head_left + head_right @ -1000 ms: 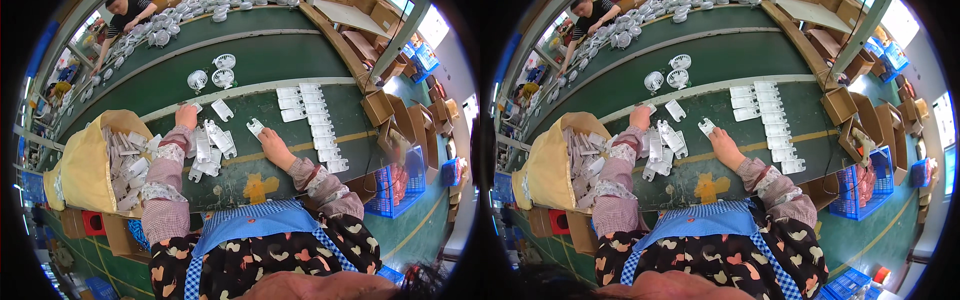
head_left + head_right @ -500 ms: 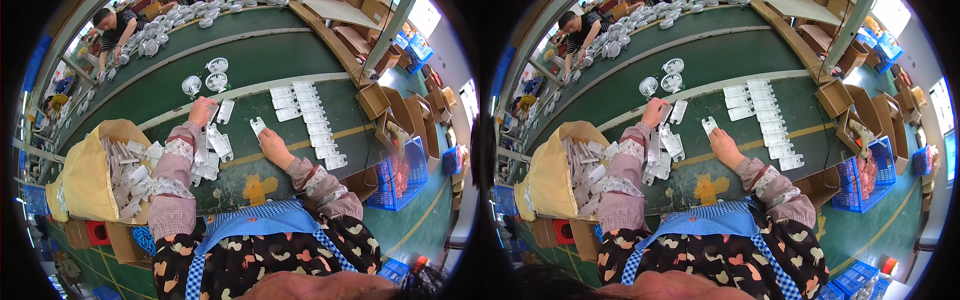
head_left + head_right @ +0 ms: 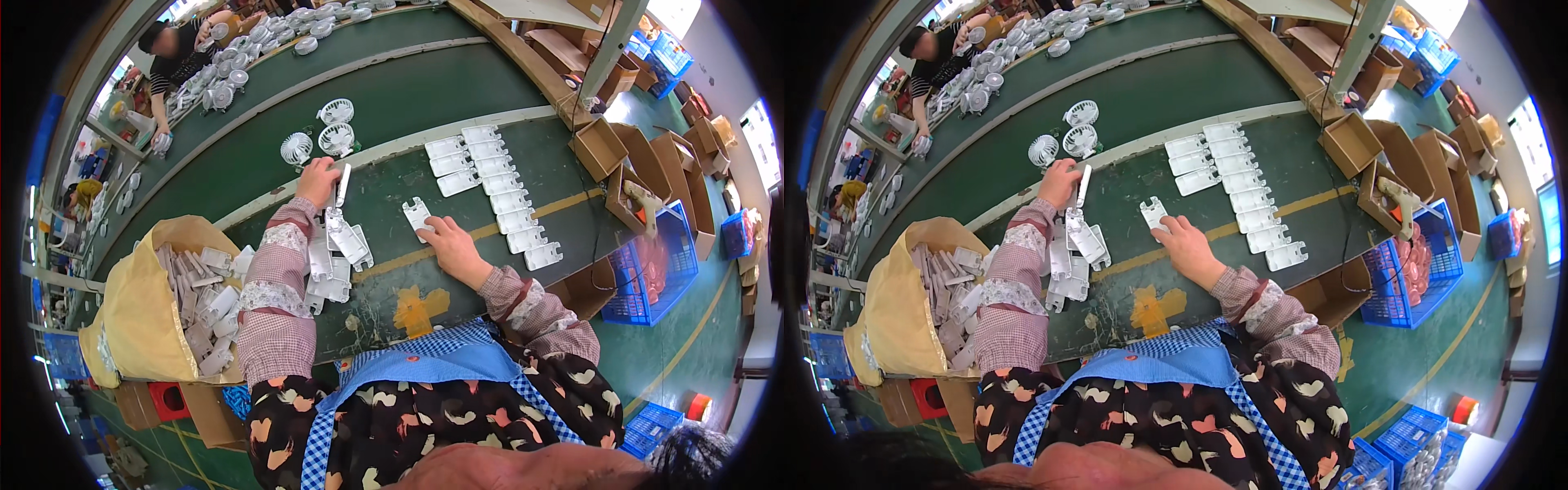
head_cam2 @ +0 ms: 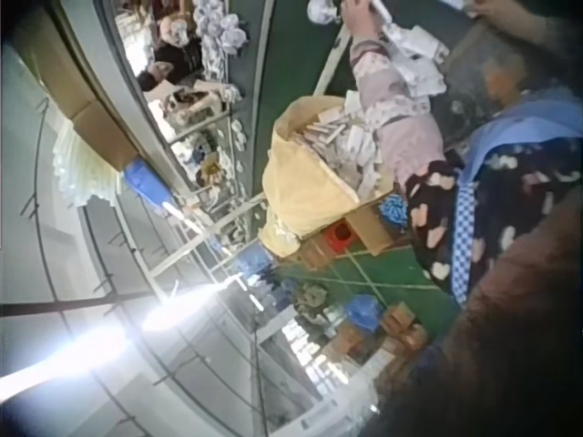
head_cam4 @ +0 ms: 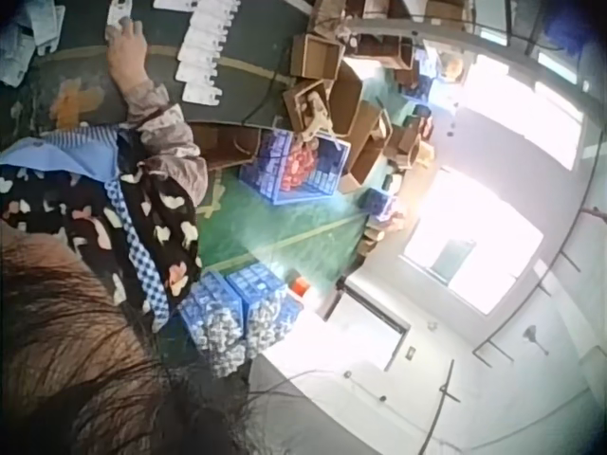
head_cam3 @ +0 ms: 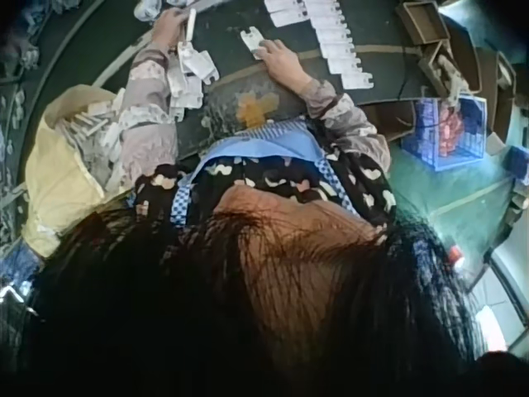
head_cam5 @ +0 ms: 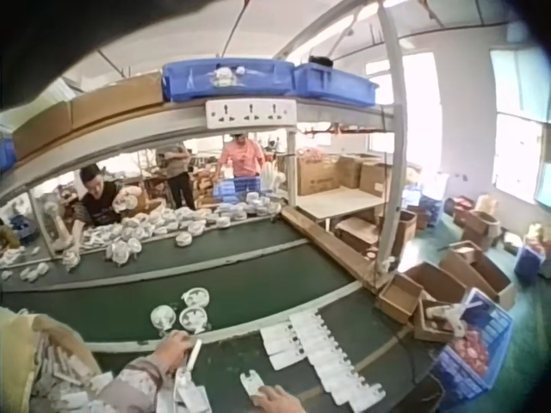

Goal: Assembling white plastic housings onto a tray and using a hot glue gun to secure blue electronic components inside them.

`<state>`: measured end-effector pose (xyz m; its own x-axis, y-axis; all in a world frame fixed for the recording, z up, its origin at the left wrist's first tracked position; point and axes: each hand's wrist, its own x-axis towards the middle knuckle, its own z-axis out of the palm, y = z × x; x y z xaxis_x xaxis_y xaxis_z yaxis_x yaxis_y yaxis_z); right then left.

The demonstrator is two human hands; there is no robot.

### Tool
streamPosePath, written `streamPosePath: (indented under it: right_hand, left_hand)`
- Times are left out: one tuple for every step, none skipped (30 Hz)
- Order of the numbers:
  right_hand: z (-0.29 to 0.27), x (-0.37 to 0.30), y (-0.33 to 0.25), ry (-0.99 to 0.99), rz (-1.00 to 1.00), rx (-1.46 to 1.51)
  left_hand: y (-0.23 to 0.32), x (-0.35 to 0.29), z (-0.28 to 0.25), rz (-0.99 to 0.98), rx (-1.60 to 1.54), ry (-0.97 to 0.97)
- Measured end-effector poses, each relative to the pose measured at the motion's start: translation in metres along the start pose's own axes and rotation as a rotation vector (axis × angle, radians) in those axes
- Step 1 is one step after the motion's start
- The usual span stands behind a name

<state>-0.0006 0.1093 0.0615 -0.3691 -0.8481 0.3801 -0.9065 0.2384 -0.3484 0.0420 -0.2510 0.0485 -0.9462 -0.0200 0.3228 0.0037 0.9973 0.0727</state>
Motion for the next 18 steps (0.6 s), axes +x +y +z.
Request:
streamPosePath:
  right_hand:
    - [-0.001,-0.002,0.004,-0.002,0.003,-0.001]
    - [-0.003,-0.003,0.012,-0.054,-0.025,-0.013]
    - [-0.003,-0.004,0.018,-0.107,-0.054,-0.024]
    - [-0.003,-0.006,0.022,-0.105,-0.047,-0.027]
    - [-0.002,-0.006,0.025,-0.11,-0.078,-0.016]
    - [0.0,-0.007,0.027,-0.116,-0.109,-0.005]
    - [0.002,-0.007,0.029,-0.114,-0.109,-0.006]
    - [0.005,-0.007,0.03,-0.118,-0.109,0.004]
    - [0.008,-0.007,0.032,-0.121,-0.109,0.014]
    - [0.011,-0.007,0.035,-0.12,-0.11,0.012]
    - [0.015,-0.008,0.038,-0.106,-0.09,0.003]
    - [0.016,-0.007,0.038,-0.09,-0.079,-0.003]
    - [0.016,-0.005,0.039,-0.09,-0.086,-0.003]
    - [0.017,-0.001,0.038,-0.071,-0.076,-0.006]
    - [0.019,0.003,0.032,-0.054,-0.075,0.002]
    - [0.021,0.01,0.026,-0.074,-0.058,0.013]
    - [0.024,0.013,0.022,-0.1,-0.038,0.025]
    - [0.026,0.009,0.03,-0.066,-0.007,0.03]
  left_hand:
    - [-0.006,-0.003,-0.002,0.013,0.019,-0.014]
    - [-0.008,-0.002,-0.003,0.01,-0.001,-0.001]
    - [-0.007,-0.002,-0.003,-0.014,-0.009,-0.009]
    - [-0.006,-0.004,-0.003,-0.04,-0.016,-0.017]
    - [-0.005,-0.006,-0.004,-0.048,-0.019,0.013]
    - [-0.004,-0.006,-0.005,-0.046,-0.018,0.015]
    - [-0.003,-0.006,-0.005,-0.04,-0.021,0.021]
    - [-0.002,-0.004,-0.006,-0.034,-0.024,0.026]
    - [0.001,0.0,-0.007,-0.018,-0.034,0.029]
    - [0.004,0.004,-0.005,-0.003,-0.044,0.031]
    - [0.013,0.011,-0.005,0.011,-0.067,0.018]
    - [0.018,0.016,-0.003,0.015,-0.064,0.033]
    - [0.021,0.022,-0.002,0.017,-0.058,0.05]
    - [0.017,0.023,-0.004,0.042,-0.062,-0.029]
    - [0.009,0.019,-0.002,0.071,-0.05,-0.004]
    - [-0.002,0.012,-0.005,0.079,-0.051,-0.032]
    - [-0.005,0.007,-0.007,0.079,-0.019,-0.094]
    - [0.016,0.02,-0.011,-0.097,-0.207,-0.127]
